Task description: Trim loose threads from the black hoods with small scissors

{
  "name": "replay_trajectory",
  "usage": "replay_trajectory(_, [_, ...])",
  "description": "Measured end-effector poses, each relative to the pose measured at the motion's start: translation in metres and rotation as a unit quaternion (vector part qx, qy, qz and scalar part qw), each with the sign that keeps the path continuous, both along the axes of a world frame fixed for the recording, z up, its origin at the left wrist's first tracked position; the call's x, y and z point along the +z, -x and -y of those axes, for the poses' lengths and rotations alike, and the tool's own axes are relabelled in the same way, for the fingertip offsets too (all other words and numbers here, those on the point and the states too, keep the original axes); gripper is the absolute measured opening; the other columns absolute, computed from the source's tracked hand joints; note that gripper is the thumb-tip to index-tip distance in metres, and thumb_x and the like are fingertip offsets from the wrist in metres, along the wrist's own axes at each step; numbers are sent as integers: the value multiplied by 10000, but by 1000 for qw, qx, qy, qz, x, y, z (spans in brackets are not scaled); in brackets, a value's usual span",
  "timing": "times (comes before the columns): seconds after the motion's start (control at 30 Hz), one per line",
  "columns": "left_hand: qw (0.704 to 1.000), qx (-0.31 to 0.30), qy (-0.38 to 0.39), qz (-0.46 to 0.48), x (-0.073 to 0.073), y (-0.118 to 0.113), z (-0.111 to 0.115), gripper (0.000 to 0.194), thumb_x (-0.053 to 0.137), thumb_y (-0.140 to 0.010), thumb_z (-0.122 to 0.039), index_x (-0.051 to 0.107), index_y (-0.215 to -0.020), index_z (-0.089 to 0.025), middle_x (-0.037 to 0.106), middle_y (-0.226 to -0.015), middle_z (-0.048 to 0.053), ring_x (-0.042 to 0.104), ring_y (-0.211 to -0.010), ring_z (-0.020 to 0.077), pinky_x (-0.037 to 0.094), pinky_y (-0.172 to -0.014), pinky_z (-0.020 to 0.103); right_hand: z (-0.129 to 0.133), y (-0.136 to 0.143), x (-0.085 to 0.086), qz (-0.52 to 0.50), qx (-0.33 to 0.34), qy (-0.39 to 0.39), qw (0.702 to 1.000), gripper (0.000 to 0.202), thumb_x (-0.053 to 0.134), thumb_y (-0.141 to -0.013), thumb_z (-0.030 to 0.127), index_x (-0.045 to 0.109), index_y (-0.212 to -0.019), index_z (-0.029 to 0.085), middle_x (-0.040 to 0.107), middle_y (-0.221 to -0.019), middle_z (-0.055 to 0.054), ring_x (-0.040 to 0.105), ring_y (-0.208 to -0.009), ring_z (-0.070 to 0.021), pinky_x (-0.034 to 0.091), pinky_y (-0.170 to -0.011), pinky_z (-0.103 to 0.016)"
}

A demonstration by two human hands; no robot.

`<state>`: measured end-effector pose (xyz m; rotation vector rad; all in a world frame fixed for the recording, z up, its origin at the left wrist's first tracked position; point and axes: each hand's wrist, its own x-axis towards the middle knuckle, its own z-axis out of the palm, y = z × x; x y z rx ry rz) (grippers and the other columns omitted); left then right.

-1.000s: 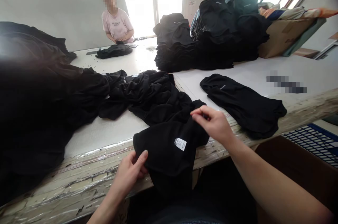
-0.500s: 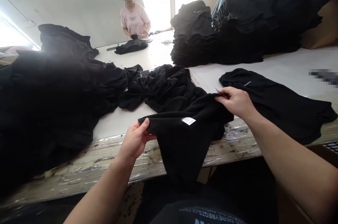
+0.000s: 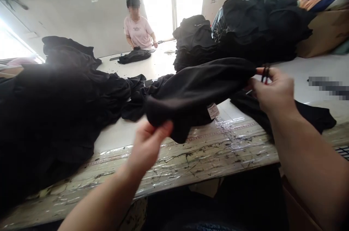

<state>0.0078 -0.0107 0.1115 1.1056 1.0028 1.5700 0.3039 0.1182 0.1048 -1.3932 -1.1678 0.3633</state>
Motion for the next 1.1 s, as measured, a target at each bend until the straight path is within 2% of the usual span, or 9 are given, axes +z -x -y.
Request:
replay_trajectory(0.1, [980, -93, 173, -43, -63, -29, 10, 194, 732, -707, -317, 718, -756, -130, 703, -703, 61, 638, -642, 207, 532, -628, 324, 37, 14, -26, 54, 43, 49, 996, 299, 680, -740, 271, 645, -1034, 227, 557, -664, -4, 529, -576, -154, 437, -550, -324])
replay_trajectory(0.17, [966, -115, 224, -54, -96, -44, 19, 188, 689, -738, -311, 713, -769, -127, 709, -718, 62, 631, -653, 201, 513, -642, 312, 72, 35, -51, 87, 175, 100, 976, 161, 685, -742, 311, 675, -869, 212, 605, -691, -17, 543, -563, -147, 457, -534, -302])
replay_trajectory(0.23, [961, -150, 221, -68, -113, -53, 29, 164, 645, -766, -273, 717, -812, -133, 716, -771, 57, 634, -727, 204, 496, -700, 304, 106, 58, -75, 145, 339, 137, 919, 176, 654, -777, 271, 650, -938, 200, 642, -842, -39, 570, -618, -144, 475, -569, -289])
replay_trajectory(0.3, [955, -196, 203, -95, -118, -55, 37, 167, 594, -783, -214, 727, -850, -141, 717, -812, 50, 627, -790, 208, 478, -737, 294, 130, 76, -94, 195, 396, 110, 891, 181, 659, -765, 208, 633, -943, 195, 630, -913, -55, 591, -716, -164, 495, -646, -299])
replay_trajectory(0.43, [938, -242, 208, -133, -112, -48, 41, 231, 531, -767, -139, 740, -862, -158, 711, -788, 33, 617, -765, 202, 465, -706, 279, 146, 86, -114, 217, 395, 45, 891, 138, 547, -818, 103, 615, -889, 199, 597, -869, -57, 588, -765, -169, 493, -659, -284])
replay_trajectory(0.63, [939, -262, 202, -97, -105, -43, 43, 238, 544, -760, -141, 741, -885, -187, 720, -834, 32, 635, -873, 235, 479, -836, 332, 145, 83, -113, 242, 396, 0, 886, 208, 457, -795, 33, 592, -813, 190, 566, -787, -50, 546, -652, -150, 463, -581, -261])
replay_trajectory(0.77, [936, -268, 224, -37, -108, -41, 39, 156, 601, -796, -260, 734, -813, -181, 709, -818, 40, 642, -842, 222, 489, -815, 324, 149, 76, -105, 223, 423, -2, 878, 202, 435, -776, 39, 547, -818, 202, 540, -784, -44, 522, -635, -149, 437, -552, -259])
replay_trajectory(0.93, [938, -84, 283, 184, -115, -10, -4, 309, 612, -819, -414, 655, -962, -143, 688, -850, 89, 655, -726, 178, 529, -675, 298, 161, 54, -86, 197, 532, 98, 818, 173, 456, -794, 47, 483, -784, 217, 538, -782, -30, 528, -666, -151, 428, -590, -268])
replay_trajectory(1.1, [933, 38, 292, 206, -121, 15, -27, 215, 655, -814, -332, 624, -879, -130, 683, -804, 68, 635, -649, 145, 534, -586, 271, 176, 45, -75, 213, 604, 242, 729, 221, 487, -742, 3, 487, -705, 220, 586, -758, -12, 572, -681, -148, 457, -610, -244])
